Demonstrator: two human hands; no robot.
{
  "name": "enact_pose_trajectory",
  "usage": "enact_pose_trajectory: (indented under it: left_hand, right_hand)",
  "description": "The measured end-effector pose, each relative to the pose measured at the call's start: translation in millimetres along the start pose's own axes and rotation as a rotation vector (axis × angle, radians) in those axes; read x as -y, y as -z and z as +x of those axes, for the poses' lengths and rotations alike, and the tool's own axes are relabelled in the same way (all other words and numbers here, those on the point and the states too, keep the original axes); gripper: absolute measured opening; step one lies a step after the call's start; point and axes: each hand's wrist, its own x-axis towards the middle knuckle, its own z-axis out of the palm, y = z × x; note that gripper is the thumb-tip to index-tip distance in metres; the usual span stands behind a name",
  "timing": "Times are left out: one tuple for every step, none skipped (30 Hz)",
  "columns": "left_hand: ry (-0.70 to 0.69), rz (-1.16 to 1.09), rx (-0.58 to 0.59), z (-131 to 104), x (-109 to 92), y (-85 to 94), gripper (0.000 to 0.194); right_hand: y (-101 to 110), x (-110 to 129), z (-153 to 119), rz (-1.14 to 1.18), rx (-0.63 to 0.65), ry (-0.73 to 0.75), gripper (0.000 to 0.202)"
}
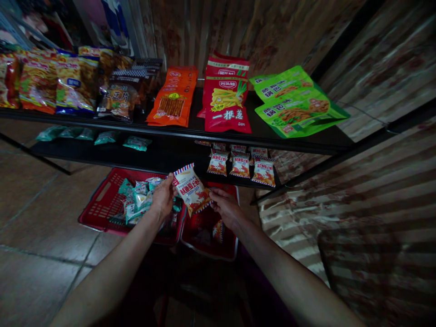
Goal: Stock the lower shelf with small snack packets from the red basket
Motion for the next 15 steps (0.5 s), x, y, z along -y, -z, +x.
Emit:
enact_pose_trajectory:
  left_hand:
    - [-0.002, -0.001, -0.001, 0, 0, 0.3, 0.029]
    - [-0.001, -0.006, -0.003, 1, 0, 0.8, 0.03]
    - [0.0, -0.009, -0.003, 1, 1, 1.7, 0.03]
    - [0.0, -0.01, 0.0, 2, 1, 2.9, 0.03]
    - [-0.003, -0.005, 0.002, 2, 2, 4.1, 0.028]
    - [-0.006, 0.001, 0.004, 3, 3, 5.4, 0.026]
    - [-0.009, 0.01, 0.003, 3, 4, 6.6, 0.023]
    - [-0.008, 0.018, 0.001, 3, 5, 7.5, 0.02]
    - [0.0, 0.025, -0.002, 3, 6, 8.1, 0.018]
    - [0.014, 0.031, -0.003, 3, 7, 8.4, 0.017]
    - [0.033, 0.037, 0.004, 2, 8, 8.4, 0.017]
    - [0.058, 0.043, 0.017, 1, 9, 8.2, 0.018]
    - [0.09, 0.049, 0.034, 1, 11, 7.8, 0.02]
    - [0.123, 0.055, 0.052, 0, 13, 7.3, 0.021]
    - [0.154, 0.061, 0.071, -2, 16, 6.7, 0.022]
  right_hand:
    - [0, 0, 0, -0.012, 0.013, 0.011, 0.019]
    - [1, -1, 0, -0.024, 0.024, 0.019, 0.019]
    - [1, -1, -1, -0.034, 0.031, 0.019, 0.02]
    - [1, -1, -1, -0.044, 0.038, 0.012, 0.02]
    - [1, -1, -2, -0.055, 0.042, 0.002, 0.021]
    - [1, 0, -2, -0.07, 0.046, -0.007, 0.021]
    - [1, 1, -2, -0.086, 0.046, -0.009, 0.021]
    - [1, 3, -3, -0.1, 0.046, 0.004, 0.022]
    - [2, 5, -3, -0.108, 0.052, 0.034, 0.023]
    - [2, 8, -3, -0.111, 0.06, 0.075, 0.024]
    - [3, 11, -3, -0.11, 0.07, 0.118, 0.026]
    - [3, 14, -3, -0.106, 0.082, 0.157, 0.028]
    - [3, 16, -3, -0.098, 0.093, 0.183, 0.03]
    - [2, 18, -2, -0.09, 0.104, 0.19, 0.032]
    - [1, 19, -2, -0.083, 0.117, 0.182, 0.034]
